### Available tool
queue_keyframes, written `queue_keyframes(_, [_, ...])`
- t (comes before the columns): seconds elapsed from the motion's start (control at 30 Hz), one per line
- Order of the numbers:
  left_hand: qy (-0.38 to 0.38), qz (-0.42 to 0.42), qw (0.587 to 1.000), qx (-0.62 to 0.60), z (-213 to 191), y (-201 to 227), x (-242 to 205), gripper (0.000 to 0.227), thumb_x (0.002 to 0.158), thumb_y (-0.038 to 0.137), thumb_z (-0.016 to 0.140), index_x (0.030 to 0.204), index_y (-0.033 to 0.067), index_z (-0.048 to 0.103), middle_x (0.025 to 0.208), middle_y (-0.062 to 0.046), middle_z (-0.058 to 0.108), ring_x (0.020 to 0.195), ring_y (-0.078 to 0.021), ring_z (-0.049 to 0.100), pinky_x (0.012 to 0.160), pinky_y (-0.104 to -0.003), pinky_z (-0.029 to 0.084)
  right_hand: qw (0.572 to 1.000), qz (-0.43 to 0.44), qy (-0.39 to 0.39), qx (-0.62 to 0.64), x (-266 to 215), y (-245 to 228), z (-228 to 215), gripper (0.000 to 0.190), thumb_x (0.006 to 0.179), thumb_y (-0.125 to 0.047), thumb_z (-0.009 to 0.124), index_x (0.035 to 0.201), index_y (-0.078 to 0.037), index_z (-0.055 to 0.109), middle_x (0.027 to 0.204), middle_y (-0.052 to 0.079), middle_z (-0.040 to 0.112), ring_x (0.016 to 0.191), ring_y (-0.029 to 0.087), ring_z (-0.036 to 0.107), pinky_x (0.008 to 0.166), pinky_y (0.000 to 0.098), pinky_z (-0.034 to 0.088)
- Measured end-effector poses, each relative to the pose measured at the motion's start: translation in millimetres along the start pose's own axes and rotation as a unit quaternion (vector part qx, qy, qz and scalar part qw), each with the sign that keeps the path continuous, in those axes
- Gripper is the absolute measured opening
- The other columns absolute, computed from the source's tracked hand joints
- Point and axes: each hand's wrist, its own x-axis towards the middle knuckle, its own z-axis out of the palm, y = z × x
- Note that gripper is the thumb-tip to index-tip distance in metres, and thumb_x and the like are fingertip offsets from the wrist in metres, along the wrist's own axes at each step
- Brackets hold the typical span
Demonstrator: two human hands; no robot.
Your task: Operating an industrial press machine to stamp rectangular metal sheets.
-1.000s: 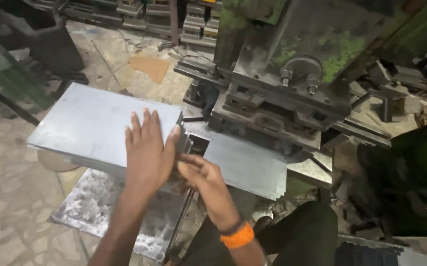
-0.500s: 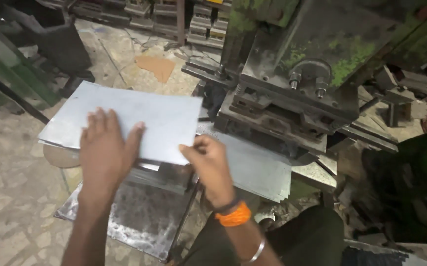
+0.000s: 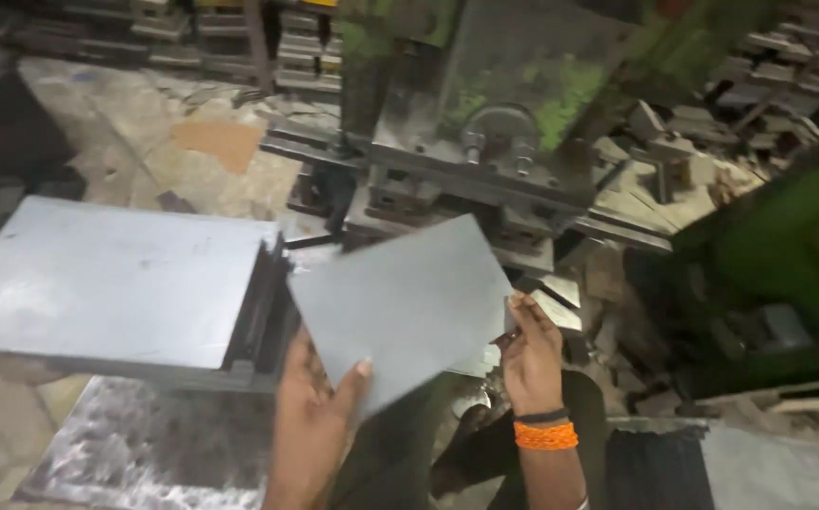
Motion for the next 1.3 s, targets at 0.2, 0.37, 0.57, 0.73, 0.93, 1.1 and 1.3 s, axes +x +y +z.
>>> queue_keyframes(0.2, [0.005,-0.19,0.981,-0.044,22,-5,20,0.045,0.091,-0.012,0.054,0.136,-0.01,0.052,0.119,-0.028,0.068,0.105,-0.0341,0.066,0.096,-0.045,0.051,0.998,0.048,-0.028,0.035,-19,29,-33,0.017,0.094,-0.004,0.066,0.111,0.0,0.063,0.106,0.012,0.066,0.092,0.023,0.065,0.089,0.0415,0.054])
queue_keyframes(0.37, [-0.089,-0.142,0.985,0.036,39,-33,97,0.056,0.086,0.004,0.067,0.139,-0.0073,0.051,0.121,-0.025,0.069,0.106,-0.0288,0.065,0.096,-0.037,0.049,0.99,0.052,-0.032,0.123,-24,59,-15,0.025,0.093,-0.001,0.069,0.078,-0.009,0.051,0.099,0.012,0.063,0.09,0.024,0.063,0.082,0.0417,0.055])
queue_keyframes(0.57, [-0.023,-0.125,0.985,-0.112,51,-79,131,0.038,0.096,0.022,0.066,0.13,0.0049,0.058,0.118,-0.017,0.064,0.113,-0.0356,0.066,0.094,-0.048,0.055,0.99,0.036,0.083,0.11,30,80,31,0.028,0.091,0.009,0.07,0.069,-0.008,0.065,0.082,0.012,0.072,0.077,0.029,0.073,0.082,0.05,0.062])
queue_keyframes(0.73, [-0.015,-0.155,0.979,-0.129,52,-90,105,0.053,0.105,0.032,0.044,0.141,-0.0054,0.053,0.119,-0.026,0.069,0.101,-0.0371,0.07,0.085,-0.039,0.055,0.985,0.049,0.154,0.061,78,78,97,0.02,0.093,0.003,0.073,0.082,0.008,0.057,0.075,0.013,0.056,0.068,0.032,0.07,0.068,0.0487,0.068])
queue_keyframes(0.93, [-0.02,-0.156,0.985,-0.071,66,-126,111,0.03,0.096,0.017,0.06,0.119,-0.0021,0.065,0.098,-0.021,0.075,0.078,-0.0296,0.074,0.065,-0.03,0.058,0.941,0.094,0.273,-0.177,178,124,92,0.019,0.092,-0.007,0.058,0.079,-0.001,0.07,0.056,0.014,0.067,0.038,0.024,0.064,0.029,0.0362,0.05])
queue_keyframes(1.1, [-0.051,-0.063,0.996,0.022,73,-221,144,0.015,0.09,0.001,0.062,0.098,0.0044,0.073,0.086,-0.015,0.07,0.072,-0.0253,0.068,0.063,-0.038,0.06,0.922,0.109,0.333,-0.162,199,135,84,0.019,0.093,-0.015,0.057,0.086,-0.002,0.068,0.058,0.013,0.066,0.04,0.026,0.064,0.036,0.0368,0.056])
queue_keyframes(1.3, [-0.144,0.032,0.987,0.067,69,-188,111,0.01,0.094,-0.005,0.059,0.097,0.002,0.066,0.075,-0.008,0.058,0.071,-0.0166,0.058,0.068,-0.038,0.061,0.914,0.087,0.288,-0.272,159,96,105,0.023,0.096,-0.012,0.057,0.079,-0.003,0.071,0.055,0.011,0.066,0.038,0.023,0.061,0.036,0.0334,0.053])
